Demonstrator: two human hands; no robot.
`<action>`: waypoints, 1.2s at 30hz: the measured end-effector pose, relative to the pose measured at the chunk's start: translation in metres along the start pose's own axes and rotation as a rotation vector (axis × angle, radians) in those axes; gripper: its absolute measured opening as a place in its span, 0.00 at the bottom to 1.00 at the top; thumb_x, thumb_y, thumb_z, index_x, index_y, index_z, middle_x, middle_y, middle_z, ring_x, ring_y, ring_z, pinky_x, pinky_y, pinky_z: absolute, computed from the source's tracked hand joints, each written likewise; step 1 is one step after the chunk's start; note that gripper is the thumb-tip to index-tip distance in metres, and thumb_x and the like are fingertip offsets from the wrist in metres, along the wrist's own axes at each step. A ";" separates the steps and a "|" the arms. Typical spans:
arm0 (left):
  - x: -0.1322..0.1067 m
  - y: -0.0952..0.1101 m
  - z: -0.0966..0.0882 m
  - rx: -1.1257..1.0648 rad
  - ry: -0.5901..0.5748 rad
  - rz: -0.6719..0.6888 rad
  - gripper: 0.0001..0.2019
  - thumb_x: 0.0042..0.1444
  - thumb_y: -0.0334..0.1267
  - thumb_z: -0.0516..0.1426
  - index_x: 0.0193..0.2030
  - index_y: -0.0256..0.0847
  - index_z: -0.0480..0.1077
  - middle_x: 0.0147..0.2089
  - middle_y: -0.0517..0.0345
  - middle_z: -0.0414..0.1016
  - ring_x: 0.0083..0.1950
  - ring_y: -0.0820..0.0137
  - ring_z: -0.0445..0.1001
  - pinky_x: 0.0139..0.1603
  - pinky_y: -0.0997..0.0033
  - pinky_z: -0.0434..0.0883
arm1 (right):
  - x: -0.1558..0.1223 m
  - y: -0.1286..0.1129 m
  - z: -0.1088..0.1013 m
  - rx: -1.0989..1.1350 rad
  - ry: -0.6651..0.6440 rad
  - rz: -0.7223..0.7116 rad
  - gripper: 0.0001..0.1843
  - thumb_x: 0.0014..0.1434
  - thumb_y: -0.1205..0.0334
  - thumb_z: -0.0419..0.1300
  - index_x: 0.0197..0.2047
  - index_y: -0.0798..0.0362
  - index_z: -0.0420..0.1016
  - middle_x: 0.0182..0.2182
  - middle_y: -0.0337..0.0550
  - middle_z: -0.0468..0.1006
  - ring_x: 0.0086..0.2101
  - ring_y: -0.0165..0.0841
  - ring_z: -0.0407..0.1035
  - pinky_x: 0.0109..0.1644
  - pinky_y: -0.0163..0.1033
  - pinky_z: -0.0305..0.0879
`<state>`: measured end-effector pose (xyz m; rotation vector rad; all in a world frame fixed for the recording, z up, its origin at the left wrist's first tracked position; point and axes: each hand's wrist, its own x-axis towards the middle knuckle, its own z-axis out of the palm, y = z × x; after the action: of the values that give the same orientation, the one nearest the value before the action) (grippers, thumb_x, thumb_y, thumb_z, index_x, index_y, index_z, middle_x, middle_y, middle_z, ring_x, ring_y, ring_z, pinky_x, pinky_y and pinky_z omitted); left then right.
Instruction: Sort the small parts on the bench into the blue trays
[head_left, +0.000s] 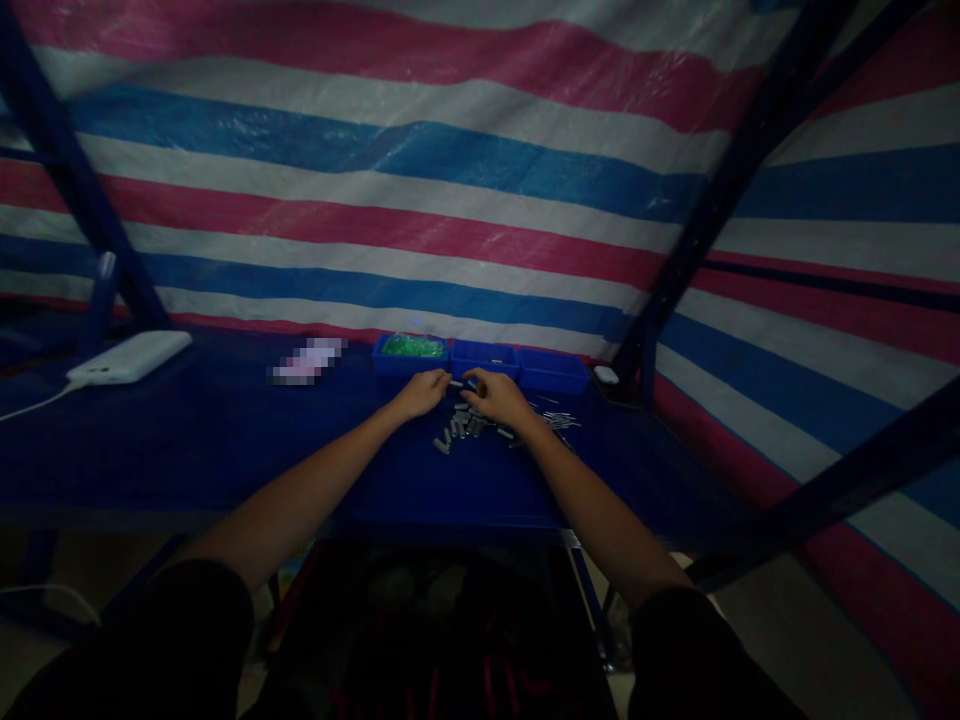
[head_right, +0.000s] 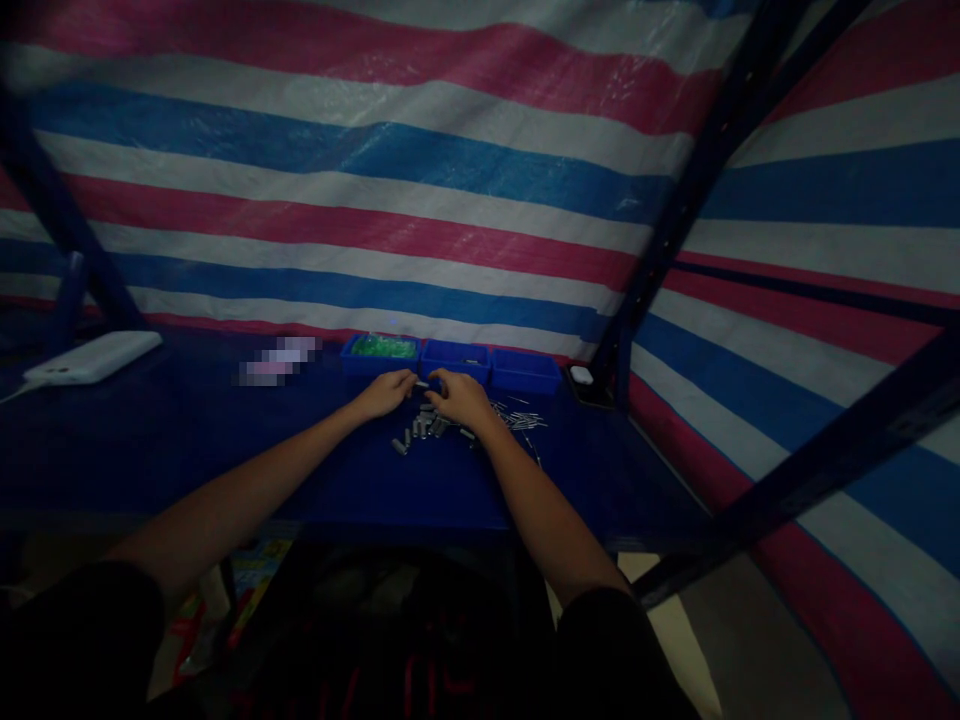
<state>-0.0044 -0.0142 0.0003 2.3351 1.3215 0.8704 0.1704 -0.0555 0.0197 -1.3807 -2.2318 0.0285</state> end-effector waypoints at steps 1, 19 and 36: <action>0.000 0.001 0.000 -0.028 0.006 -0.005 0.17 0.58 0.43 0.42 0.24 0.39 0.64 0.22 0.60 0.67 0.26 0.71 0.66 0.29 0.74 0.59 | -0.001 -0.003 -0.001 -0.037 -0.014 -0.015 0.15 0.53 0.58 0.57 0.45 0.49 0.68 0.26 0.37 0.73 0.28 0.29 0.66 0.31 0.32 0.55; -0.007 0.015 0.012 -0.299 0.069 0.064 0.13 0.51 0.36 0.52 0.44 0.36 0.64 0.36 0.57 0.69 0.26 0.76 0.64 0.29 0.75 0.63 | 0.000 0.000 0.001 0.017 0.069 0.128 0.13 0.56 0.57 0.50 0.40 0.53 0.69 0.27 0.40 0.74 0.27 0.30 0.66 0.30 0.32 0.54; -0.007 0.019 0.009 -0.232 0.121 0.005 0.14 0.57 0.43 0.44 0.32 0.37 0.64 0.29 0.58 0.69 0.31 0.71 0.67 0.34 0.73 0.64 | -0.004 -0.007 -0.004 0.092 0.063 0.030 0.16 0.56 0.55 0.51 0.46 0.53 0.65 0.24 0.36 0.72 0.26 0.28 0.65 0.30 0.30 0.54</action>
<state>0.0111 -0.0296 0.0013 2.1375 1.1887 1.1181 0.1678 -0.0626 0.0236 -1.3476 -2.1304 0.0955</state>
